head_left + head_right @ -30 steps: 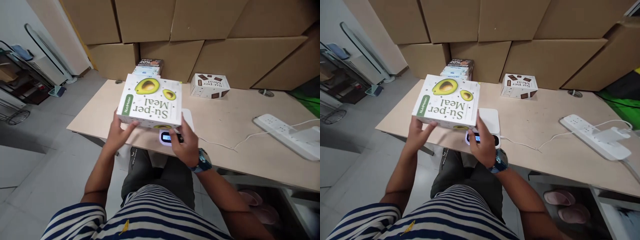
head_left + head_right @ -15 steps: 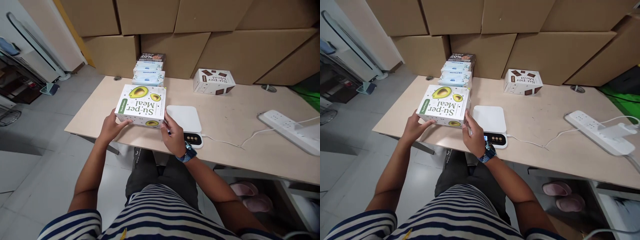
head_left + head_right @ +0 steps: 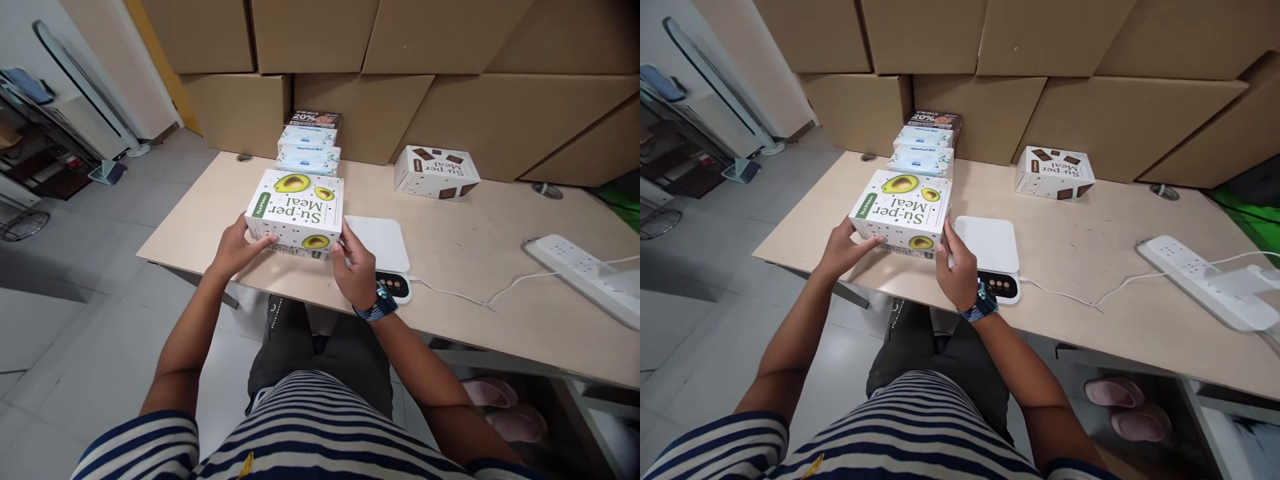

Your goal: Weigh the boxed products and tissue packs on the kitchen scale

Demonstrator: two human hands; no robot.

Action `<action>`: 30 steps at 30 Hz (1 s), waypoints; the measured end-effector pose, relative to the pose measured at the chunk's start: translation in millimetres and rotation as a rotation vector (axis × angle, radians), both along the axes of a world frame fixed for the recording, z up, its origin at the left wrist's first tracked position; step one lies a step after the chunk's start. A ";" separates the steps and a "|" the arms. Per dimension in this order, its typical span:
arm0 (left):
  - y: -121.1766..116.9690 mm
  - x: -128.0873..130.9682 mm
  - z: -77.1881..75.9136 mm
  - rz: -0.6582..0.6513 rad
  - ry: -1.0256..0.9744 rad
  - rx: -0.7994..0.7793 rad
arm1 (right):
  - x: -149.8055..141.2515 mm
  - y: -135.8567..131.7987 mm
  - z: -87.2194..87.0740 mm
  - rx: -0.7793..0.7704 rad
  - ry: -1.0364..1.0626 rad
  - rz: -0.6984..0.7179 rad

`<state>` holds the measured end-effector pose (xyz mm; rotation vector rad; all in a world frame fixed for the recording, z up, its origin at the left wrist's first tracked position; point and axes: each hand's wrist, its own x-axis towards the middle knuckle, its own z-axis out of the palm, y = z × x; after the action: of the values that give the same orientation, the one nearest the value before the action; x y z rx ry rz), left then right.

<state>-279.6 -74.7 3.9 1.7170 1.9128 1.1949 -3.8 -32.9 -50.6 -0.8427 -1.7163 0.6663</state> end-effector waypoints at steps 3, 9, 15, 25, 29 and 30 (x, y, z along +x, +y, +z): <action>0.7 12.7 20.5 -0.086 0.021 0.116 | 11.5 -6.3 11.7 0.011 0.089 -0.053; 19.0 27.8 82.0 -0.253 0.156 0.301 | 18.5 -4.5 44.6 0.168 0.197 -0.148; 38.5 27.4 85.3 -0.298 0.120 0.405 | 22.3 15.0 50.9 0.445 0.275 -0.138; 28.5 12.0 62.6 -0.329 0.037 0.318 | 26.5 -9.3 22.8 0.292 0.295 -0.010; 9.6 8.2 35.8 -0.294 -0.017 0.207 | 41.0 -21.4 -8.5 0.169 0.168 0.104; 5.3 7.4 27.0 -0.267 -0.031 0.182 | 44.2 -23.5 -13.6 0.143 0.135 0.124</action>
<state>-272.2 -69.3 30.9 1.9597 1.5354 1.3143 40.4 -56.4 -64.2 -0.5824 -1.6820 0.6595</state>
